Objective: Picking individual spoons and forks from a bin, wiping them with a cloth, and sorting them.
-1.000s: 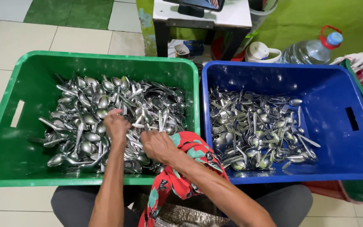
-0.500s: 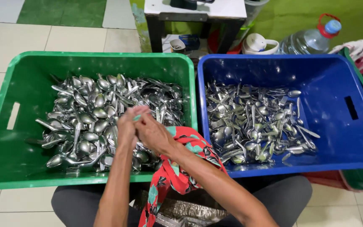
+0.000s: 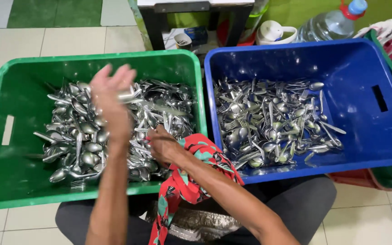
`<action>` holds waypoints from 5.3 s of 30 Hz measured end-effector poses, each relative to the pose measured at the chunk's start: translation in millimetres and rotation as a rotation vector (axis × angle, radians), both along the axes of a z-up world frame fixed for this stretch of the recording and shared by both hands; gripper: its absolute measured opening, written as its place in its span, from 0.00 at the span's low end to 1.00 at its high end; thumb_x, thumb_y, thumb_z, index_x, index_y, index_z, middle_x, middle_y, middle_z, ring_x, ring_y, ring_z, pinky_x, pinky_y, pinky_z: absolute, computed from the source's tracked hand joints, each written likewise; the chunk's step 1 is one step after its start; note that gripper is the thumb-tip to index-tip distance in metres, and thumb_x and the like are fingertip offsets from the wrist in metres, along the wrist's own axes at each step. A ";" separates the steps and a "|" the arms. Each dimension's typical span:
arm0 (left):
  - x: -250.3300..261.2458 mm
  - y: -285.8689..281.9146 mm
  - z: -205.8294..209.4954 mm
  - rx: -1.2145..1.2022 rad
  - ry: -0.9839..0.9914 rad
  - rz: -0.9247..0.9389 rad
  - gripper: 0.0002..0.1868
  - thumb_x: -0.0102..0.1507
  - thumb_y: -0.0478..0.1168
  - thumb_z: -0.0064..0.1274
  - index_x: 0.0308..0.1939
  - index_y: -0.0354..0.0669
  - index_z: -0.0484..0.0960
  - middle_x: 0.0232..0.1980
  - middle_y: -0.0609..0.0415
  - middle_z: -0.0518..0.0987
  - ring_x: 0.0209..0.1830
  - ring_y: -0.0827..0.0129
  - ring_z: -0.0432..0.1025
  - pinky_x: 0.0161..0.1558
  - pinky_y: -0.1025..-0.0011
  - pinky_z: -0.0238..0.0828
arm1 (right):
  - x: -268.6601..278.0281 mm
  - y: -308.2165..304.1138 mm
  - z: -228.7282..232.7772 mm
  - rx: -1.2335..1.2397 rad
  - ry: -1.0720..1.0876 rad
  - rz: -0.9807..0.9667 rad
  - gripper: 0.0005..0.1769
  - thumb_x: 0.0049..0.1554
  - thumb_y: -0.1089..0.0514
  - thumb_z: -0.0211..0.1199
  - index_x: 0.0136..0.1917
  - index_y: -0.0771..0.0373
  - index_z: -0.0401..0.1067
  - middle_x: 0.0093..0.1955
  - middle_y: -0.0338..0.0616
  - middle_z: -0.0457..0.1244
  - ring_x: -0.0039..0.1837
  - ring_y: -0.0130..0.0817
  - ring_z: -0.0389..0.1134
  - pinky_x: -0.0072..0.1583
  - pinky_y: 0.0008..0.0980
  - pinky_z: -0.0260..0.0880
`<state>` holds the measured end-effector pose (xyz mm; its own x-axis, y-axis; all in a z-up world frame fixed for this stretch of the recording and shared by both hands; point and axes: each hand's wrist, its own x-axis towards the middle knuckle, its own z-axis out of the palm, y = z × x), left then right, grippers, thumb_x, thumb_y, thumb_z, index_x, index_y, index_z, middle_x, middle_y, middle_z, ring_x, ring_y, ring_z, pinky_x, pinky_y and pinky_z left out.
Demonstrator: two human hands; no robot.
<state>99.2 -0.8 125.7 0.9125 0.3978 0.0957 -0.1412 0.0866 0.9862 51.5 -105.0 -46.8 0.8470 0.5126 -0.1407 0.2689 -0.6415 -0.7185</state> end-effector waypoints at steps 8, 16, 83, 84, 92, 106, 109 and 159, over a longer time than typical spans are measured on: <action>-52.4 -15.5 -21.7 0.502 -0.076 -0.135 0.17 0.72 0.43 0.47 0.62 0.39 0.75 0.64 0.41 0.74 0.66 0.49 0.69 0.65 0.53 0.67 | 47.3 -30.1 -6.6 0.627 0.365 -0.477 0.18 0.52 0.55 0.52 0.54 0.53 0.76 0.53 0.51 0.69 0.62 0.46 0.67 0.64 0.39 0.64; -77.7 -1.7 -108.8 0.109 0.366 -0.137 0.15 0.68 0.41 0.55 0.56 0.38 0.82 0.40 0.50 0.81 0.35 0.72 0.74 0.33 0.76 0.79 | 46.2 -44.7 12.8 1.009 0.614 -0.529 0.19 0.50 0.58 0.67 0.56 0.60 0.79 0.51 0.49 0.71 0.54 0.31 0.71 0.59 0.29 0.69; 16.4 148.7 -266.3 1.307 0.984 -0.052 0.18 0.60 0.51 0.57 0.41 0.39 0.89 0.41 0.40 0.86 0.48 0.45 0.80 0.49 0.50 0.77 | 35.9 -51.5 37.4 0.449 0.167 -0.499 0.18 0.55 0.48 0.66 0.53 0.57 0.66 0.45 0.50 0.65 0.52 0.47 0.68 0.57 0.44 0.65; 18.1 155.8 -279.6 1.267 0.946 -0.016 0.17 0.60 0.48 0.58 0.40 0.37 0.88 0.40 0.39 0.86 0.47 0.44 0.80 0.48 0.50 0.77 | 34.7 -51.2 38.5 0.399 0.247 -0.468 0.25 0.58 0.36 0.65 0.58 0.52 0.65 0.49 0.47 0.65 0.56 0.46 0.68 0.58 0.44 0.65; -59.7 81.5 -148.6 0.813 0.640 0.042 0.12 0.65 0.41 0.50 0.33 0.41 0.87 0.31 0.34 0.82 0.40 0.34 0.77 0.45 0.46 0.71 | 32.3 -38.4 11.4 0.338 -0.258 -0.151 0.13 0.62 0.53 0.57 0.59 0.57 0.71 0.53 0.49 0.64 0.56 0.54 0.70 0.56 0.47 0.71; -87.5 16.7 -121.5 0.623 0.420 -0.063 0.11 0.66 0.38 0.49 0.31 0.37 0.81 0.19 0.48 0.76 0.21 0.56 0.71 0.30 0.60 0.65 | 19.6 -23.2 30.9 0.031 -0.636 -0.015 0.14 0.54 0.60 0.66 0.54 0.61 0.69 0.49 0.45 0.59 0.36 0.56 0.72 0.39 0.52 0.75; -90.8 20.6 -116.5 0.653 0.403 -0.105 0.10 0.65 0.35 0.47 0.31 0.36 0.80 0.19 0.46 0.76 0.23 0.56 0.72 0.31 0.60 0.66 | 17.7 -23.1 19.1 0.105 -0.576 0.064 0.14 0.56 0.58 0.62 0.55 0.60 0.67 0.47 0.45 0.59 0.39 0.59 0.72 0.41 0.55 0.74; -100.6 7.2 -98.1 0.487 0.419 -0.291 0.21 0.74 0.41 0.30 0.37 0.36 0.77 0.25 0.45 0.72 0.28 0.57 0.67 0.37 0.58 0.65 | 21.7 -27.6 22.0 0.180 -0.853 -0.096 0.09 0.59 0.52 0.63 0.53 0.53 0.71 0.39 0.35 0.58 0.41 0.38 0.68 0.41 0.34 0.72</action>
